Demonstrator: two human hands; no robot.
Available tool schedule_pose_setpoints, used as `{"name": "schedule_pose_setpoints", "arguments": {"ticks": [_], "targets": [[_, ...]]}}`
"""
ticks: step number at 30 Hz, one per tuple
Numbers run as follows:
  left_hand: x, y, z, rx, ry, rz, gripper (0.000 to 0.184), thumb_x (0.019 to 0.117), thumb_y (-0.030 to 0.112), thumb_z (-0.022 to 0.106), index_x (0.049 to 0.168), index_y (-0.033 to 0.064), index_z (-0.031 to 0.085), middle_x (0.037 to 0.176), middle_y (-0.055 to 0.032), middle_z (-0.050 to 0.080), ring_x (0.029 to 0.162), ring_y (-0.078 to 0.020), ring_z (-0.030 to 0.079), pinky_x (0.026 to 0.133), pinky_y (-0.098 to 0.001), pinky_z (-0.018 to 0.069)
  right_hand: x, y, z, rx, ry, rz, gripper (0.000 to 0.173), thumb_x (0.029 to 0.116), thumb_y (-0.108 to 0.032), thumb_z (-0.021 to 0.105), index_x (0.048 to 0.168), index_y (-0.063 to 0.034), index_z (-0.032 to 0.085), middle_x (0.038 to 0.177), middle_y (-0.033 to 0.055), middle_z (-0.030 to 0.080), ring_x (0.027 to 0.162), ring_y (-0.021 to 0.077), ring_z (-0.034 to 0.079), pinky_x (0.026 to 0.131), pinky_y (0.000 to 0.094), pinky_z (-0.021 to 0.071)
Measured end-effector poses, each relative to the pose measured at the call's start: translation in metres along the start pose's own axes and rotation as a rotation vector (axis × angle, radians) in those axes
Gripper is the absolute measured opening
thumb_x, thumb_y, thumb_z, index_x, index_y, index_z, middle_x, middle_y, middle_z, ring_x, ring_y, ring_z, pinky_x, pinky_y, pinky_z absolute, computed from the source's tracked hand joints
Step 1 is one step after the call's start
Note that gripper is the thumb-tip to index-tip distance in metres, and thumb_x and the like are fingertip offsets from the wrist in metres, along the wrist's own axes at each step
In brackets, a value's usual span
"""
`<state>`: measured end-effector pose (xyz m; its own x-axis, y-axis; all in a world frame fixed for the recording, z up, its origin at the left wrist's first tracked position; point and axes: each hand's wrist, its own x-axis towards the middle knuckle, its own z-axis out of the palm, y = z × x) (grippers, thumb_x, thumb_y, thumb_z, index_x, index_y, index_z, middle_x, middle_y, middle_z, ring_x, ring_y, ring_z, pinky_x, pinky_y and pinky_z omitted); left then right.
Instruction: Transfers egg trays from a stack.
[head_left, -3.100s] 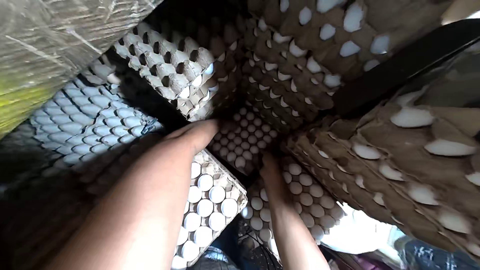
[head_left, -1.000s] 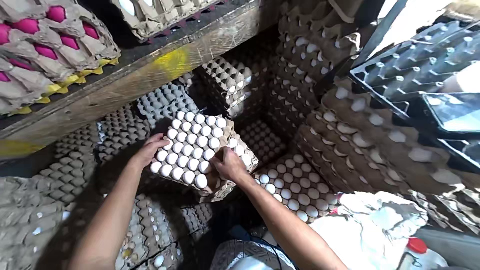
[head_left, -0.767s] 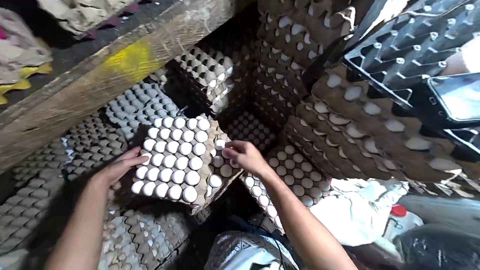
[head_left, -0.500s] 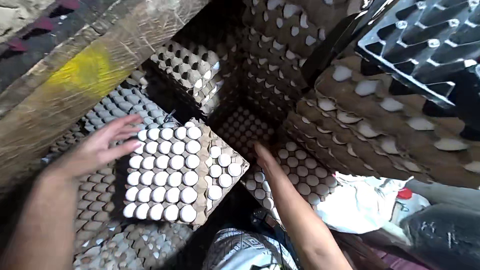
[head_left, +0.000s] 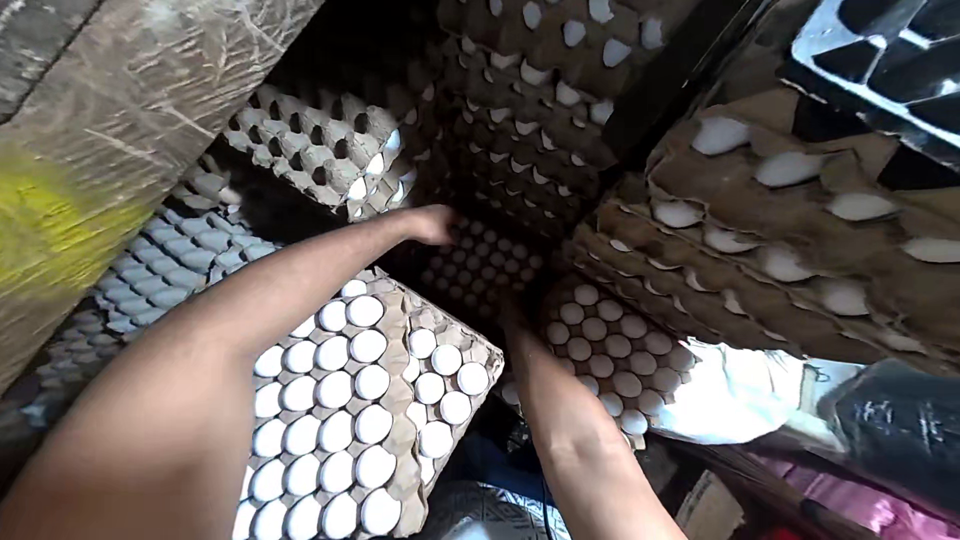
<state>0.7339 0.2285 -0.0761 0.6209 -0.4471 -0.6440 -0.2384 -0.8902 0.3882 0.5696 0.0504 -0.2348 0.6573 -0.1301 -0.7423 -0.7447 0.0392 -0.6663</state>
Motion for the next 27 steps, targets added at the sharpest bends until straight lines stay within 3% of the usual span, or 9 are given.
{"name": "schedule_pose_setpoints", "arguments": {"ticks": [1, 4, 7, 12, 16, 18, 21, 25, 27], "targets": [[0.012, -0.005, 0.005, 0.004, -0.019, 0.002, 0.035, 0.0968, 0.03, 0.071, 0.121, 0.0046, 0.069, 0.113, -0.0197, 0.07, 0.108, -0.0354, 0.066, 0.097, -0.0601, 0.0497, -0.008, -0.002, -0.007, -0.066, -0.017, -0.028, 0.043, 0.1078, -0.029, 0.051, 0.139, -0.0007, 0.056, 0.13, 0.0207, 0.062, 0.114, 0.0268, 0.063, 0.097, 0.0444, 0.0545], [0.034, -0.003, 0.009, 0.058, -0.104, -0.15, 0.045, 0.0958, 0.035, 0.07, 0.127, 0.003, 0.066, 0.121, -0.023, 0.066, 0.115, -0.0398, 0.063, 0.099, -0.0649, 0.0464, -0.006, -0.006, -0.012, -0.126, 0.041, -0.059, 0.042, 0.1048, -0.034, 0.056, 0.133, -0.0031, 0.061, 0.126, 0.0167, 0.065, 0.113, 0.0229, 0.064, 0.096, 0.0415, 0.0551], [0.039, 0.014, 0.013, 0.127, -0.197, -0.307, 0.046, 0.0951, 0.036, 0.069, 0.121, -0.0015, 0.068, 0.123, -0.0261, 0.065, 0.118, -0.0421, 0.061, 0.099, -0.0668, 0.044, 0.01, -0.001, -0.001, -0.149, 0.09, -0.006, 0.043, 0.1022, -0.029, 0.061, 0.132, 0.0019, 0.062, 0.129, 0.0217, 0.063, 0.116, 0.0298, 0.062, 0.1, 0.0474, 0.0522], [0.045, 0.013, 0.016, -0.11, -0.152, -0.312, 0.038, 0.1006, 0.026, 0.063, 0.124, -0.0036, 0.065, 0.124, -0.025, 0.064, 0.117, -0.0373, 0.061, 0.101, -0.0599, 0.0451, 0.019, -0.022, 0.011, -0.106, 0.261, 0.015, 0.05, 0.0963, -0.027, 0.071, 0.131, 0.0074, 0.059, 0.129, 0.0277, 0.061, 0.118, 0.0378, 0.06, 0.1, 0.0543, 0.0511], [0.066, -0.016, 0.032, -0.154, -0.128, -0.309, 0.037, 0.1003, 0.026, 0.063, 0.123, -0.0032, 0.065, 0.121, -0.0241, 0.065, 0.112, -0.036, 0.061, 0.099, -0.0587, 0.0464, 0.012, -0.043, 0.006, 0.104, 0.231, 0.02, 0.047, 0.095, -0.027, 0.072, 0.129, 0.0041, 0.061, 0.124, 0.0245, 0.063, 0.111, 0.0344, 0.063, 0.093, 0.0527, 0.0546], [0.066, -0.025, 0.036, -0.171, -0.119, -0.357, 0.042, 0.0977, 0.032, 0.067, 0.123, -0.0014, 0.066, 0.121, -0.0233, 0.066, 0.113, -0.0361, 0.062, 0.098, -0.059, 0.0473, 0.014, -0.048, 0.003, 0.253, 0.209, 0.062, 0.047, 0.0935, -0.025, 0.073, 0.129, 0.0022, 0.06, 0.122, 0.0229, 0.063, 0.107, 0.033, 0.063, 0.088, 0.0523, 0.0553], [0.054, -0.024, 0.036, -0.262, -0.113, -0.457, 0.053, 0.0936, 0.048, 0.07, 0.125, 0.0054, 0.067, 0.12, -0.0182, 0.067, 0.11, -0.0309, 0.063, 0.094, -0.0555, 0.0499, 0.019, -0.048, -0.004, 0.288, 0.206, 0.076, 0.047, 0.095, -0.027, 0.072, 0.13, 0.0017, 0.059, 0.124, 0.0226, 0.062, 0.111, 0.0326, 0.062, 0.09, 0.0523, 0.0545], [0.046, -0.023, 0.041, -0.388, -0.089, -0.39, 0.053, 0.0939, 0.046, 0.07, 0.128, 0.0055, 0.066, 0.123, -0.0161, 0.067, 0.114, -0.0274, 0.063, 0.099, -0.0517, 0.0493, 0.022, -0.047, -0.016, 0.303, 0.18, 0.075, 0.049, 0.0926, -0.026, 0.074, 0.13, 0.0008, 0.06, 0.122, 0.0207, 0.064, 0.109, 0.0309, 0.063, 0.089, 0.0511, 0.0551], [0.057, -0.044, 0.054, -0.451, -0.074, -0.341, 0.052, 0.0944, 0.044, 0.07, 0.13, 0.0063, 0.064, 0.122, -0.0148, 0.067, 0.113, -0.0248, 0.064, 0.099, -0.0493, 0.0507, 0.022, -0.047, -0.018, 0.318, 0.177, 0.081, 0.049, 0.0915, -0.026, 0.075, 0.13, 0.0002, 0.06, 0.121, 0.0196, 0.065, 0.108, 0.0299, 0.063, 0.088, 0.0502, 0.056]]}}
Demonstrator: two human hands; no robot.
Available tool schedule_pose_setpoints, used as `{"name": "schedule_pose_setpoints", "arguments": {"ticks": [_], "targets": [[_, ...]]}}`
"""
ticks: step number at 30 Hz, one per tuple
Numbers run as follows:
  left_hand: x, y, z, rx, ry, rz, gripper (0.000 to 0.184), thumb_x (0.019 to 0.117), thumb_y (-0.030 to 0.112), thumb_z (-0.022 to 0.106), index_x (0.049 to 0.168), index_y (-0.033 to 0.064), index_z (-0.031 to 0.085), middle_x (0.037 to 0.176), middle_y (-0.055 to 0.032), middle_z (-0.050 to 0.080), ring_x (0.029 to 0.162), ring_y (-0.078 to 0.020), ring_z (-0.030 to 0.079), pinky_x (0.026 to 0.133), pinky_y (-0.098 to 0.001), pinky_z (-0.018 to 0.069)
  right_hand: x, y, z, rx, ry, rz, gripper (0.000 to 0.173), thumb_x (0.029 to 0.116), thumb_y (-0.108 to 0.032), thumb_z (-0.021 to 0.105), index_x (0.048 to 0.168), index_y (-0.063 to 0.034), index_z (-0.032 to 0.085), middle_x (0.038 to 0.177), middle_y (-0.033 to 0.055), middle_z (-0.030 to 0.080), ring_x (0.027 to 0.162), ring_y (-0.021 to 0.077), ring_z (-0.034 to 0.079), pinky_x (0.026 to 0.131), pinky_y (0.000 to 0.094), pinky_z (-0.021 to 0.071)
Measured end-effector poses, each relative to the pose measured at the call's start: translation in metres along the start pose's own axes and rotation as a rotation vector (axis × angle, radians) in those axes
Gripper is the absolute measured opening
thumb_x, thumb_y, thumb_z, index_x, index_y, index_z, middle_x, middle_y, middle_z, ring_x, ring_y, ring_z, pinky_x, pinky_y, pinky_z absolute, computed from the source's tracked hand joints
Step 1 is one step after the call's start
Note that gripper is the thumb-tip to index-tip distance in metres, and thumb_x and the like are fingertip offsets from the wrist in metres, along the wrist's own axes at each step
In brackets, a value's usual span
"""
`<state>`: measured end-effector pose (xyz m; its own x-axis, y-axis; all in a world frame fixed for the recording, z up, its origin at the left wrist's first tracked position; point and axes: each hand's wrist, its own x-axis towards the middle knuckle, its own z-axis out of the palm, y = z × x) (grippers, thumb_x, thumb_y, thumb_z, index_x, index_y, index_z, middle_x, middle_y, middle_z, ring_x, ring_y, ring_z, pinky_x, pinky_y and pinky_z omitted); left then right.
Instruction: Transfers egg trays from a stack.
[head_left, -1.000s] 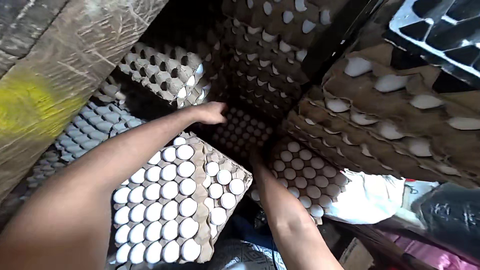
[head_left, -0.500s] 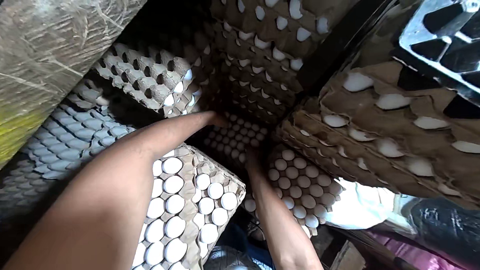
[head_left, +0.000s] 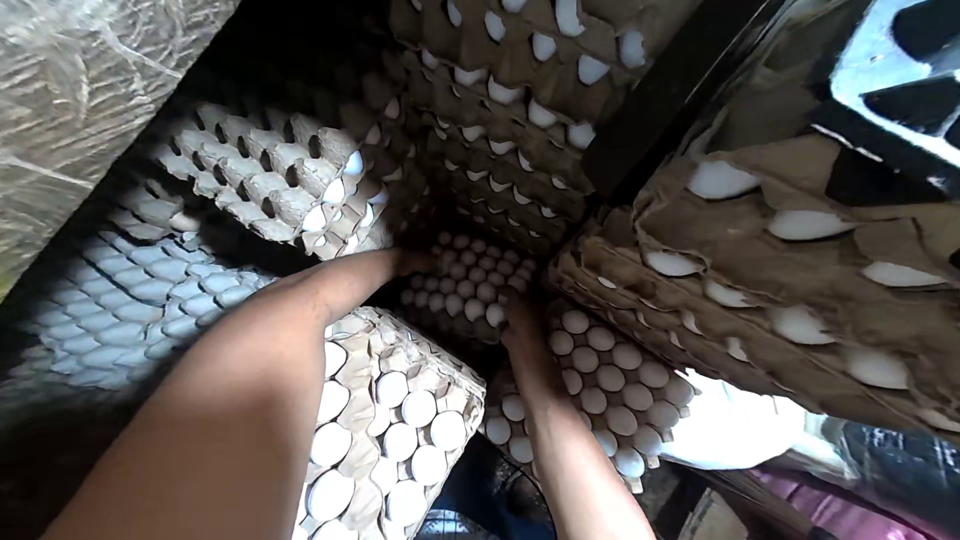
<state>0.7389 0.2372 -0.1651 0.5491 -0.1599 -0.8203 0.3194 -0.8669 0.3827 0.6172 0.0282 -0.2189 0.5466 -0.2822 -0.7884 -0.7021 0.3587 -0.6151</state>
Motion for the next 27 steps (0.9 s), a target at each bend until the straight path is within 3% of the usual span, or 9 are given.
{"name": "schedule_pose_setpoints", "arguments": {"ticks": [2, 7, 10, 13, 20, 27], "targets": [[0.01, -0.01, 0.003, -0.063, 0.003, 0.044, 0.047, 0.094, 0.042, 0.07, 0.126, 0.0079, 0.065, 0.113, -0.0107, 0.068, 0.103, -0.0192, 0.065, 0.092, -0.0436, 0.0537, 0.0, -0.003, -0.003, -0.003, -0.006, 0.008, 0.053, 0.0898, -0.026, 0.077, 0.133, -0.0008, 0.058, 0.123, 0.0192, 0.064, 0.109, 0.0297, 0.063, 0.089, 0.0501, 0.0555], [-0.001, -0.008, 0.002, -0.106, -0.054, 0.026, 0.041, 0.0966, 0.038, 0.068, 0.124, 0.0082, 0.066, 0.11, -0.008, 0.067, 0.098, -0.0157, 0.063, 0.089, -0.0391, 0.0528, 0.0, -0.003, -0.01, -0.123, -0.048, 0.024, 0.046, 0.0914, -0.025, 0.075, 0.128, -0.0006, 0.061, 0.122, 0.0195, 0.064, 0.11, 0.0308, 0.063, 0.089, 0.0524, 0.0551], [0.004, -0.017, 0.004, -0.022, 0.047, 0.109, 0.05, 0.0923, 0.038, 0.073, 0.129, 0.006, 0.064, 0.122, -0.0131, 0.067, 0.112, -0.0227, 0.063, 0.099, -0.0464, 0.0514, 0.0, 0.003, -0.016, -0.22, -0.072, 0.013, 0.049, 0.0931, -0.026, 0.073, 0.133, -0.0017, 0.059, 0.128, 0.0195, 0.062, 0.116, 0.0309, 0.061, 0.093, 0.0529, 0.0537], [0.007, -0.032, 0.006, 0.077, 0.04, 0.183, 0.044, 0.0965, 0.029, 0.069, 0.129, -0.0002, 0.063, 0.128, -0.0196, 0.064, 0.12, -0.0297, 0.06, 0.105, -0.0512, 0.0467, -0.005, 0.005, -0.016, -0.22, -0.084, 0.008, 0.048, 0.0945, -0.023, 0.072, 0.135, -0.0017, 0.057, 0.129, 0.0198, 0.062, 0.115, 0.031, 0.061, 0.093, 0.0527, 0.0537], [-0.032, 0.006, -0.011, 0.104, 0.141, -0.007, 0.045, 0.0975, 0.035, 0.064, 0.124, -0.002, 0.065, 0.119, -0.0256, 0.065, 0.11, -0.0385, 0.063, 0.094, -0.0615, 0.0494, -0.009, -0.012, -0.019, -0.087, -0.164, 0.057, 0.047, 0.0945, -0.029, 0.071, 0.133, -0.0055, 0.059, 0.122, 0.0165, 0.066, 0.108, 0.0287, 0.066, 0.088, 0.0516, 0.0579], [-0.058, 0.02, -0.022, 0.243, 0.239, 0.101, 0.037, 0.091, 0.028, 0.071, 0.106, -0.0055, 0.067, 0.103, -0.0255, 0.067, 0.096, -0.0397, 0.066, 0.083, -0.0628, 0.0521, -0.055, -0.03, -0.027, 0.129, -0.235, 0.063, 0.033, 0.0948, -0.02, 0.069, 0.123, -0.0028, 0.062, 0.107, 0.0162, 0.069, 0.094, 0.0271, 0.069, 0.078, 0.0483, 0.06]]}}
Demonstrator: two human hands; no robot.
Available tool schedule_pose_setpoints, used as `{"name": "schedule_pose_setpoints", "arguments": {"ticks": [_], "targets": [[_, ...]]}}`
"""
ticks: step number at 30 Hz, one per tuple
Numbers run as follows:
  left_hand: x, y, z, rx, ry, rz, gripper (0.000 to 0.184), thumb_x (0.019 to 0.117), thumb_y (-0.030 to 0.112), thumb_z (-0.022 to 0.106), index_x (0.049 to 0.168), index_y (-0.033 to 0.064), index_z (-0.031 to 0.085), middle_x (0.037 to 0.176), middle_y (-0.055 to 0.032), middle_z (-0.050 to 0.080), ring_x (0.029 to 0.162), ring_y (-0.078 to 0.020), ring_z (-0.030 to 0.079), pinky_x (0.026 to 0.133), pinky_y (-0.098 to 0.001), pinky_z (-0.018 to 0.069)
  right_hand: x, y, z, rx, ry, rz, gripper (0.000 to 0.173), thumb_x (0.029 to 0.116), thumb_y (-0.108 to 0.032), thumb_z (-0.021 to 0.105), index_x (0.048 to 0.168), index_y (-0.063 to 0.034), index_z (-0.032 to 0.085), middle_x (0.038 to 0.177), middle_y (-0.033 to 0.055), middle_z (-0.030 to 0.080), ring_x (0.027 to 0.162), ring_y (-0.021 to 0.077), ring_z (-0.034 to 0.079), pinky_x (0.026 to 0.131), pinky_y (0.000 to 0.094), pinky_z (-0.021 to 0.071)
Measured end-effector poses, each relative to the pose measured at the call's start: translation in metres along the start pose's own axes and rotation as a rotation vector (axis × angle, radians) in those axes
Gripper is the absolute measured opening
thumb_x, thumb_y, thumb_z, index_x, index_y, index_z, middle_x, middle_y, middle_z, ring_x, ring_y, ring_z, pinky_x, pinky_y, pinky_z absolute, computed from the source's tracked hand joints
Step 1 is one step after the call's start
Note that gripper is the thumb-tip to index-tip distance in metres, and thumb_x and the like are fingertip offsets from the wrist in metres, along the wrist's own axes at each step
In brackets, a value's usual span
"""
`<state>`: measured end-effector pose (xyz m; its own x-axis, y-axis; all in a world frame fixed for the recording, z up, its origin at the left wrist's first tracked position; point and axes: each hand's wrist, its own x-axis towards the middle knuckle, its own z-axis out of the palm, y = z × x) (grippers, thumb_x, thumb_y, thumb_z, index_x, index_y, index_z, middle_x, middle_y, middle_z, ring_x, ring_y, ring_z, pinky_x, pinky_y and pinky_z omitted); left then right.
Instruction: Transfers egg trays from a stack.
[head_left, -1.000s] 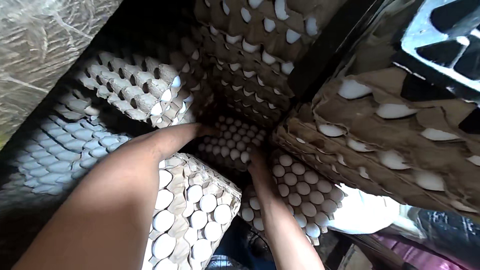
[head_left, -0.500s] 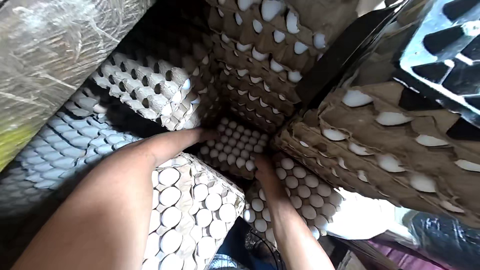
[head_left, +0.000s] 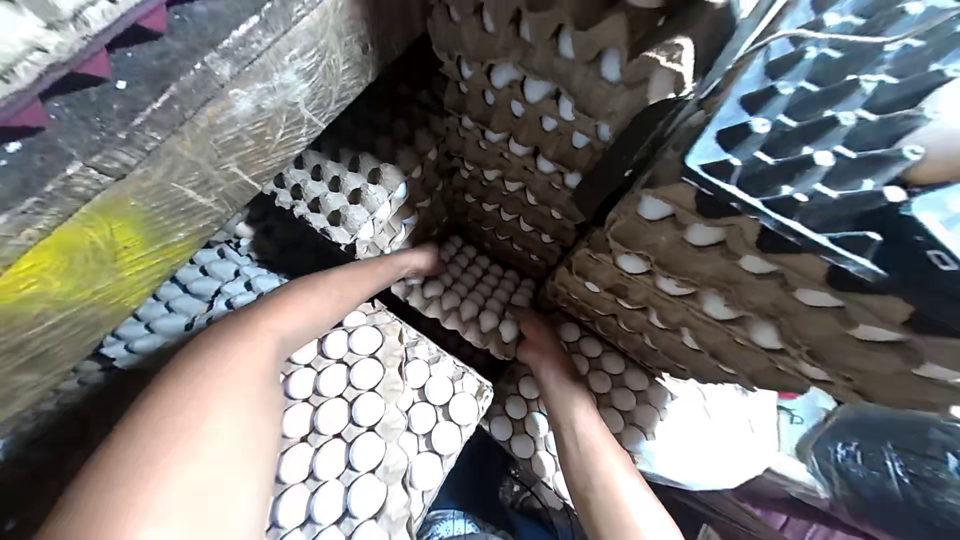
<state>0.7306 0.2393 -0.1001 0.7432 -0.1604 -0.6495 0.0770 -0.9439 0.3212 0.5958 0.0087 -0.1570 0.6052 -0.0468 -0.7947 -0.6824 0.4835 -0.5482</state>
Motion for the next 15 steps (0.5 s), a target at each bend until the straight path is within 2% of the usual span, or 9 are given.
{"name": "schedule_pose_setpoints", "arguments": {"ticks": [2, 4, 5, 7, 12, 15], "targets": [[-0.021, 0.016, -0.014, -0.008, 0.016, -0.081, 0.037, 0.0889, 0.025, 0.073, 0.105, -0.0069, 0.065, 0.1, -0.0261, 0.066, 0.094, -0.0403, 0.065, 0.081, -0.0631, 0.0519, -0.019, -0.006, -0.002, 0.084, -0.046, 0.01, 0.031, 0.0956, -0.018, 0.068, 0.121, -0.0011, 0.062, 0.102, 0.0176, 0.07, 0.089, 0.028, 0.07, 0.075, 0.0486, 0.0613], [-0.037, 0.024, -0.028, -0.037, 0.033, -0.131, 0.04, 0.0885, 0.023, 0.072, 0.112, -0.0073, 0.061, 0.102, -0.0273, 0.065, 0.094, -0.041, 0.065, 0.08, -0.0635, 0.0519, -0.041, -0.013, -0.002, 0.147, -0.078, 0.032, 0.027, 0.0984, -0.019, 0.064, 0.119, -0.0018, 0.061, 0.095, 0.0161, 0.068, 0.081, 0.0259, 0.068, 0.07, 0.0455, 0.0598], [-0.043, 0.027, -0.036, -0.026, 0.046, -0.129, 0.04, 0.0887, 0.023, 0.071, 0.112, -0.0075, 0.06, 0.101, -0.0272, 0.065, 0.091, -0.0406, 0.065, 0.078, -0.0631, 0.0519, -0.052, -0.017, -0.002, 0.178, -0.093, 0.049, 0.025, 0.0996, -0.021, 0.062, 0.117, -0.0028, 0.061, 0.092, 0.0149, 0.067, 0.078, 0.0246, 0.068, 0.067, 0.0437, 0.0594], [-0.064, 0.036, -0.053, 0.007, 0.07, -0.12, 0.035, 0.091, 0.024, 0.07, 0.106, -0.007, 0.061, 0.096, -0.0251, 0.064, 0.085, -0.0376, 0.064, 0.074, -0.0601, 0.0506, -0.074, -0.026, -0.001, 0.209, -0.145, 0.061, 0.025, 0.1017, -0.024, 0.06, 0.117, -0.0033, 0.061, 0.091, 0.014, 0.067, 0.078, 0.0237, 0.068, 0.068, 0.0421, 0.0597], [-0.119, 0.046, -0.081, -0.053, 0.158, -0.101, 0.039, 0.0912, 0.022, 0.069, 0.117, -0.0058, 0.06, 0.098, -0.0246, 0.064, 0.087, -0.0373, 0.063, 0.075, -0.0599, 0.0504, -0.128, -0.041, 0.006, 0.153, -0.159, -0.039, 0.028, 0.0998, -0.023, 0.062, 0.113, 0.0009, 0.062, 0.088, 0.016, 0.068, 0.076, 0.0246, 0.068, 0.067, 0.0429, 0.0603], [-0.155, 0.044, -0.09, -0.103, 0.233, -0.058, 0.04, 0.0884, 0.021, 0.071, 0.117, -0.0044, 0.061, 0.099, -0.0243, 0.066, 0.089, -0.0385, 0.065, 0.077, -0.062, 0.0515, -0.161, -0.049, 0.006, 0.087, -0.181, -0.105, 0.035, 0.1013, -0.029, 0.062, 0.117, 0.0012, 0.062, 0.093, 0.017, 0.069, 0.08, 0.0261, 0.07, 0.072, 0.0453, 0.0614]]}}
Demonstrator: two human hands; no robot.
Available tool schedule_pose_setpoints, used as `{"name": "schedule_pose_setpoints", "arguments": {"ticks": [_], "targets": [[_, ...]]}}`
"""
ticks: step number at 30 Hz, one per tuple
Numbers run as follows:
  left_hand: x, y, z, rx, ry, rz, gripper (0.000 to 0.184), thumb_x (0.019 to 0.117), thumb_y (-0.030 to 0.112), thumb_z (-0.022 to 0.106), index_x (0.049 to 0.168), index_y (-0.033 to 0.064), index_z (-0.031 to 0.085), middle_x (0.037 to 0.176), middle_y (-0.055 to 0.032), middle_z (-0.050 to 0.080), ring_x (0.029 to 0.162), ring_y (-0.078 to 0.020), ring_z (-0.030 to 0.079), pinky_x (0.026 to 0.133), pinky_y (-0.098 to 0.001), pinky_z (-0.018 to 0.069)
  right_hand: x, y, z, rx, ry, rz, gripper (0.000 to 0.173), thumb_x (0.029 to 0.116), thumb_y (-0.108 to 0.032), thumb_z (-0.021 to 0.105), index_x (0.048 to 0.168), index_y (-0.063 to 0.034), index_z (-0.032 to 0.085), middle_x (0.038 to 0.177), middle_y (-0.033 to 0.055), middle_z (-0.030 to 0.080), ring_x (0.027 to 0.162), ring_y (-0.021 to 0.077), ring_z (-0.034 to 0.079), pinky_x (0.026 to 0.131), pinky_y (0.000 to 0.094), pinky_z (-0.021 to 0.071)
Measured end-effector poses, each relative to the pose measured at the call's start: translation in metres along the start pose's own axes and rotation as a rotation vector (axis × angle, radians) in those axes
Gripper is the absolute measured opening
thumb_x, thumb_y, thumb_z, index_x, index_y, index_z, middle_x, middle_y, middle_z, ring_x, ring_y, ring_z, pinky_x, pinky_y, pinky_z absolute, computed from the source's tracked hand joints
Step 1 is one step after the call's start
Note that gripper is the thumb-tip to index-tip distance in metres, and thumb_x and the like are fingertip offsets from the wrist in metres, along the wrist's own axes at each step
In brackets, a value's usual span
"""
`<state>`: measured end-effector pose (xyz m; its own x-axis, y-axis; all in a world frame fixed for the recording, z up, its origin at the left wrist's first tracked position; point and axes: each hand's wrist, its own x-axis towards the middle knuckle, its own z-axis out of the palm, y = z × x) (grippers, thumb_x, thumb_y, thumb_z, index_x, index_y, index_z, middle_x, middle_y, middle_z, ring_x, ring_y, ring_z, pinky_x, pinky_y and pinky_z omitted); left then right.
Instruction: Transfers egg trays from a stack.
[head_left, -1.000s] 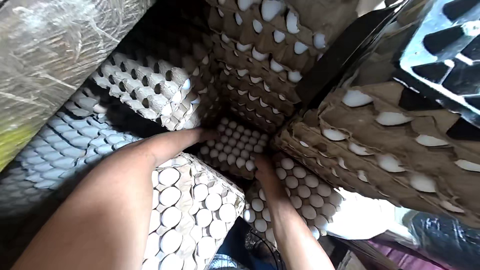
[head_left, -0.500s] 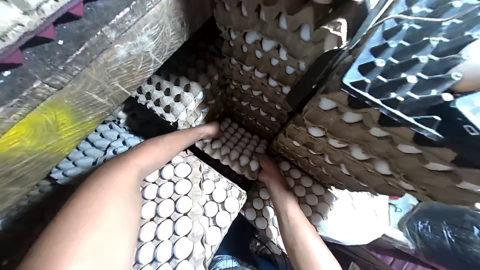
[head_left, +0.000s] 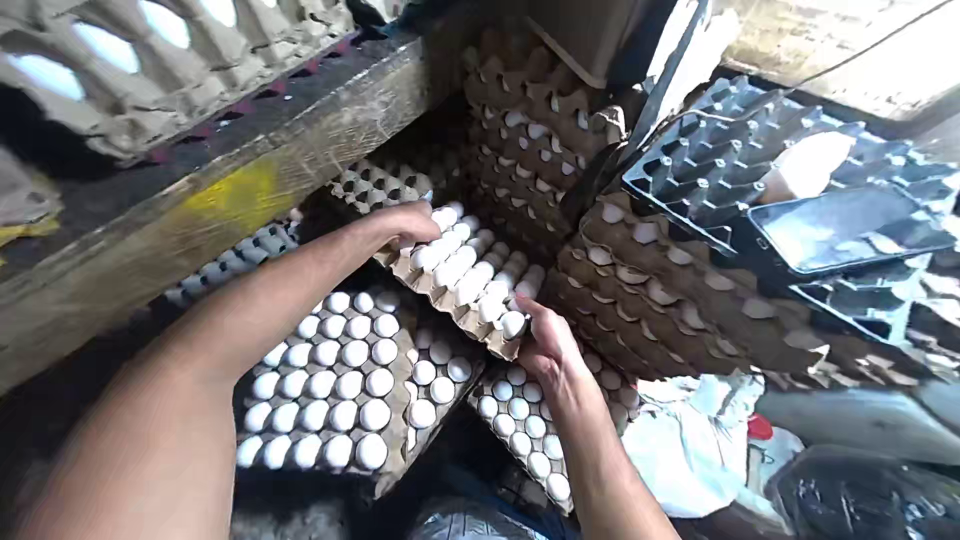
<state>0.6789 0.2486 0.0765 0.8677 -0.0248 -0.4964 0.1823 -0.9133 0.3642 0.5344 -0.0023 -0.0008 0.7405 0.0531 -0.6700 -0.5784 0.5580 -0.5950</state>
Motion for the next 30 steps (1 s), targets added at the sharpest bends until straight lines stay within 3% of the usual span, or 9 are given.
{"name": "schedule_pose_setpoints", "arguments": {"ticks": [4, 7, 9, 13, 16, 21, 25, 28, 30], "targets": [[-0.071, -0.008, -0.01, -0.12, 0.114, -0.005, 0.049, 0.088, 0.021, 0.072, 0.128, -0.002, 0.058, 0.105, -0.0235, 0.067, 0.095, -0.0372, 0.066, 0.083, -0.0617, 0.0522, -0.042, -0.005, 0.002, -0.146, -0.091, -0.111, 0.04, 0.1008, -0.031, 0.063, 0.127, -0.0011, 0.058, 0.098, 0.0164, 0.07, 0.083, 0.0261, 0.071, 0.072, 0.0464, 0.0623], [-0.136, -0.029, -0.006, -0.2, 0.229, -0.051, 0.051, 0.0873, 0.022, 0.073, 0.129, -0.0027, 0.058, 0.105, -0.0219, 0.067, 0.093, -0.0348, 0.066, 0.081, -0.0586, 0.0528, -0.066, 0.005, 0.004, -0.253, -0.196, -0.177, 0.046, 0.1016, -0.029, 0.063, 0.138, -0.0025, 0.053, 0.107, 0.017, 0.071, 0.093, 0.0273, 0.073, 0.08, 0.0478, 0.0629], [-0.177, -0.052, 0.001, -0.302, 0.309, -0.072, 0.054, 0.0875, 0.023, 0.075, 0.131, -0.0025, 0.055, 0.112, -0.0222, 0.067, 0.102, -0.0342, 0.066, 0.088, -0.0579, 0.0533, -0.086, 0.017, 0.01, -0.326, -0.26, -0.198, 0.051, 0.1017, -0.027, 0.064, 0.145, -0.0046, 0.047, 0.112, 0.0168, 0.07, 0.096, 0.0272, 0.072, 0.082, 0.0473, 0.0631], [-0.254, -0.114, 0.023, -0.507, 0.474, -0.083, 0.05, 0.0853, 0.015, 0.075, 0.13, -0.001, 0.059, 0.114, -0.0189, 0.069, 0.102, -0.0273, 0.068, 0.091, -0.0508, 0.0551, -0.12, 0.049, 0.028, -0.467, -0.444, -0.155, 0.063, 0.0982, -0.024, 0.07, 0.152, -0.009, 0.04, 0.123, 0.0173, 0.068, 0.1, 0.0299, 0.072, 0.078, 0.0484, 0.0646], [-0.303, -0.161, 0.052, -0.651, 0.587, -0.093, 0.049, 0.0833, 0.006, 0.073, 0.13, -0.0013, 0.06, 0.119, -0.0172, 0.069, 0.106, -0.0238, 0.068, 0.093, -0.046, 0.056, -0.128, 0.083, 0.038, -0.581, -0.607, -0.197, 0.07, 0.0939, -0.015, 0.075, 0.153, -0.0069, 0.037, 0.126, 0.0168, 0.067, 0.106, 0.0275, 0.071, 0.086, 0.0455, 0.0634], [-0.338, -0.22, 0.087, -0.73, 0.765, -0.038, 0.059, 0.0827, 0.005, 0.072, 0.139, 0.0005, 0.056, 0.133, -0.0166, 0.063, 0.122, -0.0225, 0.062, 0.105, -0.0442, 0.0518, -0.119, 0.129, 0.057, -0.757, -0.761, -0.396, 0.076, 0.0901, -0.014, 0.078, 0.152, -0.0016, 0.036, 0.117, 0.0166, 0.066, 0.1, 0.0215, 0.069, 0.088, 0.0392, 0.0612], [-0.337, -0.239, 0.115, -0.861, 0.719, -0.024, 0.067, 0.0826, 0.002, 0.07, 0.145, 0.004, 0.048, 0.142, -0.0163, 0.057, 0.128, -0.0237, 0.057, 0.108, -0.046, 0.0491, -0.117, 0.138, 0.057, -0.761, -0.733, -0.386, 0.071, 0.0915, -0.01, 0.075, 0.151, -0.0027, 0.038, 0.121, 0.0165, 0.066, 0.105, 0.0219, 0.068, 0.091, 0.039, 0.0604], [-0.327, -0.249, 0.123, -0.888, 0.592, -0.086, 0.077, 0.0899, 0.021, 0.074, 0.157, 0.0099, 0.037, 0.156, -0.0157, 0.045, 0.141, -0.0263, 0.047, 0.115, -0.0499, 0.0413, -0.11, 0.131, 0.05, -0.796, -0.601, -0.319, 0.058, 0.0924, -0.022, 0.077, 0.141, -0.0037, 0.052, 0.118, 0.0161, 0.066, 0.102, 0.0252, 0.069, 0.085, 0.0448, 0.0613], [-0.326, -0.263, 0.118, -0.912, 0.573, -0.141, 0.075, 0.0977, 0.048, 0.066, 0.157, 0.0108, 0.039, 0.159, -0.0144, 0.044, 0.144, -0.0271, 0.044, 0.118, -0.0533, 0.0379, -0.104, 0.126, 0.049, -0.844, -0.523, -0.217, 0.065, 0.0951, -0.039, 0.072, 0.148, -0.0101, 0.048, 0.132, 0.0154, 0.062, 0.113, 0.0299, 0.065, 0.089, 0.0533, 0.0576]]}}
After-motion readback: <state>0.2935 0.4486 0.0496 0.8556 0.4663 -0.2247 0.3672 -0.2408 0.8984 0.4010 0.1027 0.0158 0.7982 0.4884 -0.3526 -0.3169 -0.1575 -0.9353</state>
